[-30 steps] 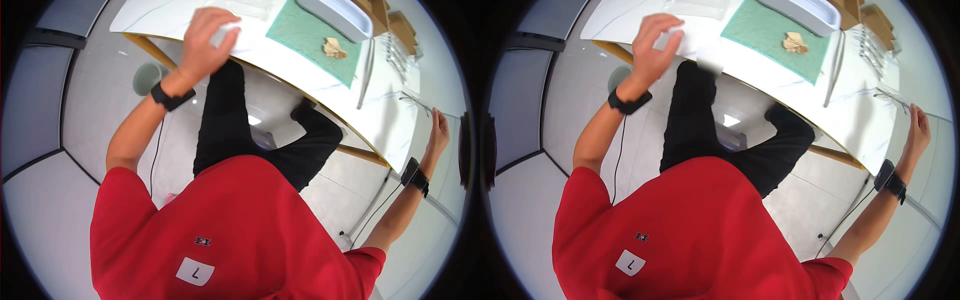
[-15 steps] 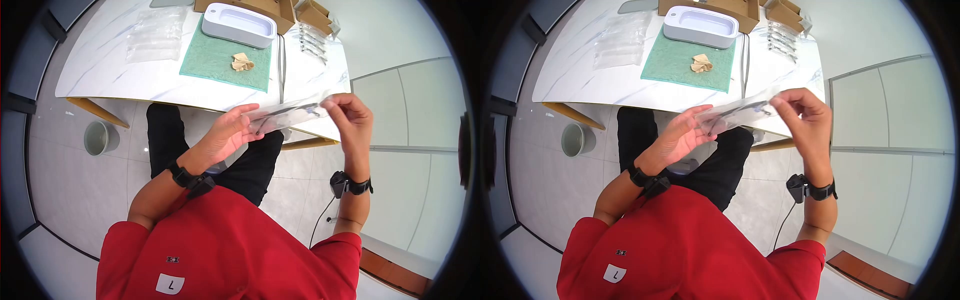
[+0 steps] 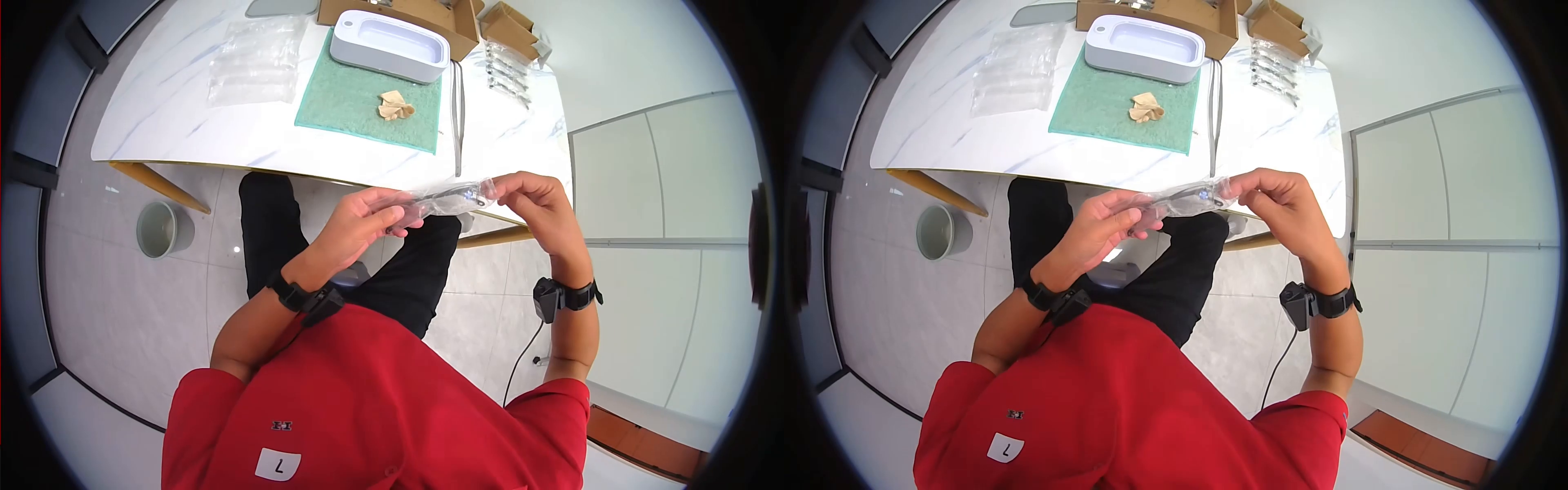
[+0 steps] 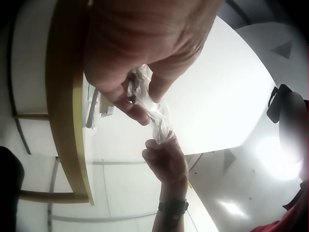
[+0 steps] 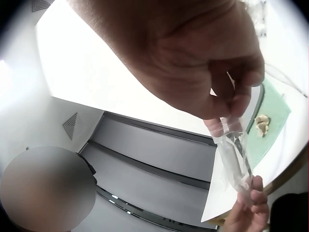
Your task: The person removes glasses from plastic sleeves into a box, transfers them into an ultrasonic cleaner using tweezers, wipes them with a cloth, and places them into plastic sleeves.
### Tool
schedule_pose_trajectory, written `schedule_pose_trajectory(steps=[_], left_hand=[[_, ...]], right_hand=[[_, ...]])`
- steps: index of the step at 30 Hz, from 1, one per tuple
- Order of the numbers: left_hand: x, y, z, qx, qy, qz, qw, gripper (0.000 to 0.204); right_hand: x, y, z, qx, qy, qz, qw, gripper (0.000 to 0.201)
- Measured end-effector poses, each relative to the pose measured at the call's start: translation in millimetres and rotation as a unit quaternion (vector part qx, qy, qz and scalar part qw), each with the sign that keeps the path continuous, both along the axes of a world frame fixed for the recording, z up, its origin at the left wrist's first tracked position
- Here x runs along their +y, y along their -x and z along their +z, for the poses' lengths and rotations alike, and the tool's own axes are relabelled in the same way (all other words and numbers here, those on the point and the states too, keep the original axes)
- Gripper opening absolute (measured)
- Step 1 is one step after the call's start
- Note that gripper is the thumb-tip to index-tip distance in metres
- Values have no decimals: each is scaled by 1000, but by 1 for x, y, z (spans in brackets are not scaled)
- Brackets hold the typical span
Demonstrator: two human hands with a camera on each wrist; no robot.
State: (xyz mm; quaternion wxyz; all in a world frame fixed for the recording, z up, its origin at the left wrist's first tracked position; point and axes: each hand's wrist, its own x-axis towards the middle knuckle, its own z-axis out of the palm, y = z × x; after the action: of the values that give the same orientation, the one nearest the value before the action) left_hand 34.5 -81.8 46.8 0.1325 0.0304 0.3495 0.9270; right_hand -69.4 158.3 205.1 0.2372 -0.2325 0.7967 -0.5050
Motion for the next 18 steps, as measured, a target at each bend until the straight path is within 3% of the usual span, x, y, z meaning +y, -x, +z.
schedule_pose_trajectory(steps=[9,18], left_hand=[[0,3,7,28,132,13,991,29],[6,7,6,26,146,55,987,28]], right_hand=[[6,1,-25,-50,-37,-42,997,16],[7,1,-39,-47,-32,-48,997,17]])
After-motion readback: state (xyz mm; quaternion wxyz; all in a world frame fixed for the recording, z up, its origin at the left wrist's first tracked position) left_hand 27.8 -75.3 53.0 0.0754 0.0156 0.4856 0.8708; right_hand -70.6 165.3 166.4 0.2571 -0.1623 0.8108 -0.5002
